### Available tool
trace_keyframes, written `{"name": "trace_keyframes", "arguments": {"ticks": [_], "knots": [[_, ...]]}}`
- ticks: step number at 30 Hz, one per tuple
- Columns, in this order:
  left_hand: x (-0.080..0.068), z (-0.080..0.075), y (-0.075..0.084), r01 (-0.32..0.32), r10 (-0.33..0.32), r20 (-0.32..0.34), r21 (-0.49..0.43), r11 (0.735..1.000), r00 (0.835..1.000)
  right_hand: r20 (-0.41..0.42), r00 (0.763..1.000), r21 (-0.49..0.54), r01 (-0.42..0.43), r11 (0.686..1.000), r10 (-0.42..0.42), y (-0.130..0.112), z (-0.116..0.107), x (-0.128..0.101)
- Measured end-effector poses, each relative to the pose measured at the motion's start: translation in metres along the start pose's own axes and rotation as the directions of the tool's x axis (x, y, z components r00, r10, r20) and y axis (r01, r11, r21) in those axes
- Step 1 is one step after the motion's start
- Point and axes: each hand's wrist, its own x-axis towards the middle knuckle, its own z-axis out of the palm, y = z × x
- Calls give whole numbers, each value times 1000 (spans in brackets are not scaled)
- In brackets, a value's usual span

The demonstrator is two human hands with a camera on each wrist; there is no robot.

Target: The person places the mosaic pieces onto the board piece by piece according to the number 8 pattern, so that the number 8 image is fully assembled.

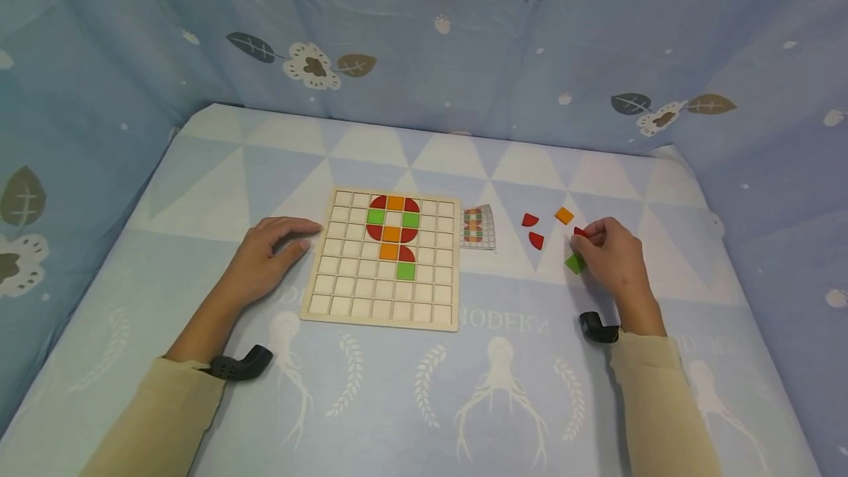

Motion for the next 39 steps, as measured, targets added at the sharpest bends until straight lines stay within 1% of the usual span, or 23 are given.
{"name": "trace_keyframes", "arguments": {"ticks": [3, 5, 7, 10, 13, 16, 17, 19, 22, 25, 26, 27, 30, 32, 34, 39], "knots": [[0, 0, 1, -5, 5, 5, -4, 1000, 1000, -90, 992, 36, 93, 995, -90, -7, 3, -8], [1, 0, 2, -3, 3, 4, -4, 1000, 1000, -133, 975, 46, 186, 982, -178, -14, 5, -13], [0, 0, 2, 2, -2, 3, -1, 1000, 1000, -155, 952, 48, 276, 960, -265, -22, 6, -17], [1, 0, 2, 11, -11, 4, 2, 1000, 1000, -152, 918, 59, 378, 924, -365, -35, 8, -24], [1, 0, 2, 17, -17, 5, -7, 1000, 1000, -128, 895, 75, 439, 895, -428, -47, 11, -32], [1, 0, 2, 18, -18, 5, -12, 1000, 1000, -77, 871, 94, 491, 866, -485, -62, 18, -41], [1, 0, 2, 17, -17, 4, -13, 1000, 1000, -49, 867, 105, 499, 860, -497, -67, 21, -44], [1, 0, 1, 15, -15, 2, -10, 1000, 1000, 13, 851, 133, 520, 844, -526, -79, 28, -50], [1, 0, 1, 12, -12, -2, -5, 1000, 1000, 141, 838, 198, 498, 844, -527, -99, 40, -60], [1, -1, 0, 13, -13, -4, 1, 1000, 1000, 253, 805, 272, 473, 838, -536, -119, 55, -67], [1, 0, 0, 11, -11, -5, 3, 1000, 1000, 283, 791, 292, 468, 834, -542, -125, 60, -69], [0, 0, -1, 11, -11, -5, 4, 1000, 1000, 306, 774, 310, 469, 827, -554, -131, 65, -71], [0, 0, -1, 9, -9, -7, 1, 1000, 1000, 353, 736, 329, 480, 814, -577, -143, 79, -73], [0, 0, -1, 9, -9, -6, -5, 1000, 1000, 372, 725, 316, 487, 814, -579, -149, 85, -74], [0, 1, -1, 13, -13, -5, -8, 1000, 1000, 383, 729, 286, 490, 824, -567, -153, 91, -75], [1, 1, -1, 20, -20, -4, 8, 1000, 1000, 381, 735, 240, 508, 827, -561, -158, 98, -77]]}}
